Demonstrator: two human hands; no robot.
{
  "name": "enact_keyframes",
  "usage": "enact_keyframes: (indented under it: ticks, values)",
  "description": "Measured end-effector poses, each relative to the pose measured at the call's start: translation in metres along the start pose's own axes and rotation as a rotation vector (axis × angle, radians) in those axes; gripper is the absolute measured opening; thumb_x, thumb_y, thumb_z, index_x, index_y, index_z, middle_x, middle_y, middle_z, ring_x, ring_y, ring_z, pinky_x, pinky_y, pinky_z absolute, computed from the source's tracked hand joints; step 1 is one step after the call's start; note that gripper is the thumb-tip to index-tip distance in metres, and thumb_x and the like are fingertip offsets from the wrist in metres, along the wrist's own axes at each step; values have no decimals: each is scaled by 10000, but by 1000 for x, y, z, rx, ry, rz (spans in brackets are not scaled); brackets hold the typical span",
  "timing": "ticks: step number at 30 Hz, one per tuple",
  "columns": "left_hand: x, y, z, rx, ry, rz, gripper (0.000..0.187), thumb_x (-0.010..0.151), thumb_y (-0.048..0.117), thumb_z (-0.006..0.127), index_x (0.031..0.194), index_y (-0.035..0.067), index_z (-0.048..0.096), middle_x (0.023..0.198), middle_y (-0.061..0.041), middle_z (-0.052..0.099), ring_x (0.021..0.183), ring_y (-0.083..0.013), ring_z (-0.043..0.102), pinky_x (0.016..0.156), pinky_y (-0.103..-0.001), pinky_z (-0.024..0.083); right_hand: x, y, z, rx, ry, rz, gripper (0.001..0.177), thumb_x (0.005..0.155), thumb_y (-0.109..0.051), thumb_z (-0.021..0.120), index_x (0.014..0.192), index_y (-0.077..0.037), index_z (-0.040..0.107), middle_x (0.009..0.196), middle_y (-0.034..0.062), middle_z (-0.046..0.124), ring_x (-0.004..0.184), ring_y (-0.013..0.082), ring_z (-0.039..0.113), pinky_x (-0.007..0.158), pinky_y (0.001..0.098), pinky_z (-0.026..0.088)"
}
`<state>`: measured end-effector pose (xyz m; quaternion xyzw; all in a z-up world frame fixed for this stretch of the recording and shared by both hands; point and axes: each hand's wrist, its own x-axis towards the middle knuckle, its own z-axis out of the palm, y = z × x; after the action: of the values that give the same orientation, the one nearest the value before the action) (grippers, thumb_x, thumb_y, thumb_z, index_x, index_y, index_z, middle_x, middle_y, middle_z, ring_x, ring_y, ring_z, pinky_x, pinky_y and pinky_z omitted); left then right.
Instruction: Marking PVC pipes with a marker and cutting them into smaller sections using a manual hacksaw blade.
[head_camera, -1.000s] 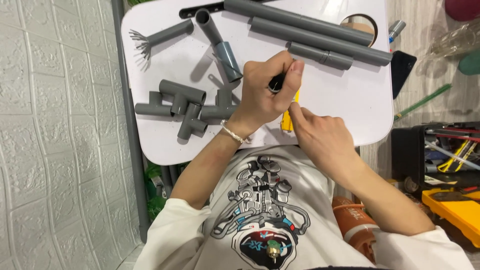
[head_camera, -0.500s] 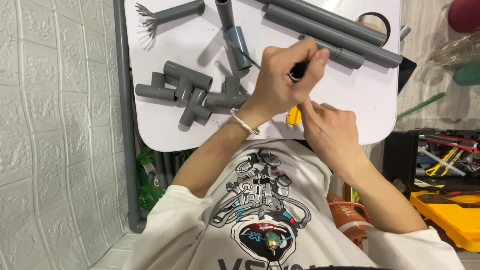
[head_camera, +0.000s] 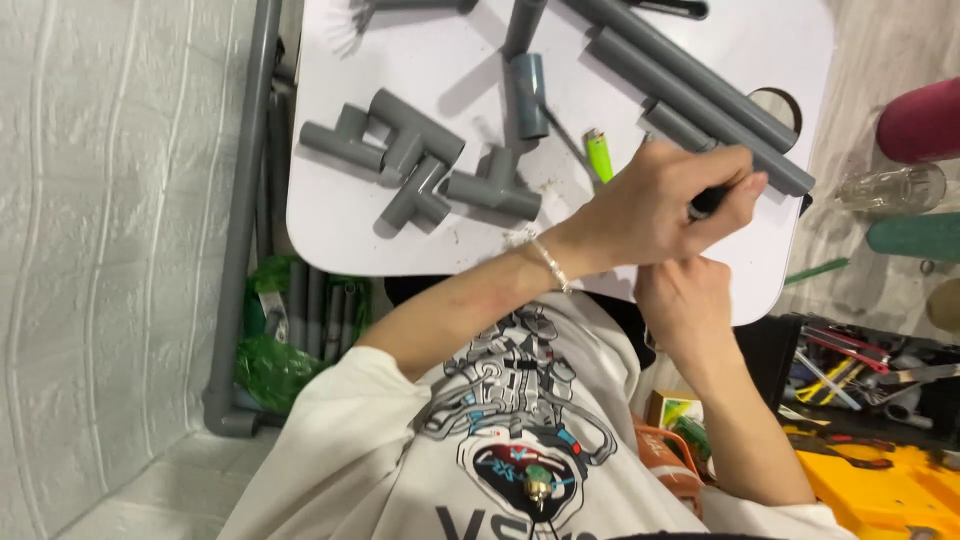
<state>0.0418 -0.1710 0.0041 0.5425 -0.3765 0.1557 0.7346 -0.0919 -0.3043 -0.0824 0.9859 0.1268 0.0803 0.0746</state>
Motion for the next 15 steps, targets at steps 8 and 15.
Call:
enact_keyframes:
  ticks: [8, 15]
  values:
    - [-5, 5, -1, -33, 29, 41, 298, 1029, 167, 436, 732, 146, 417, 466, -11, 421, 367, -127, 490, 435, -191, 433, -15, 5, -11, 80, 7, 52, 144, 1098, -66, 556, 1226, -103, 609, 550, -23, 500, 457, 222, 590, 525, 310, 520]
    - [-6, 0, -5, -13, 3, 59, 290, 1008, 164, 462, 724, 159, 407, 441, 19, 411, 363, -115, 499, 446, -179, 434, -6, -6, -31, 80, 51, 8, 118, 976, -48, 606, 1072, -89, 660, 574, 9, 492, 468, 267, 569, 487, 350, 493]
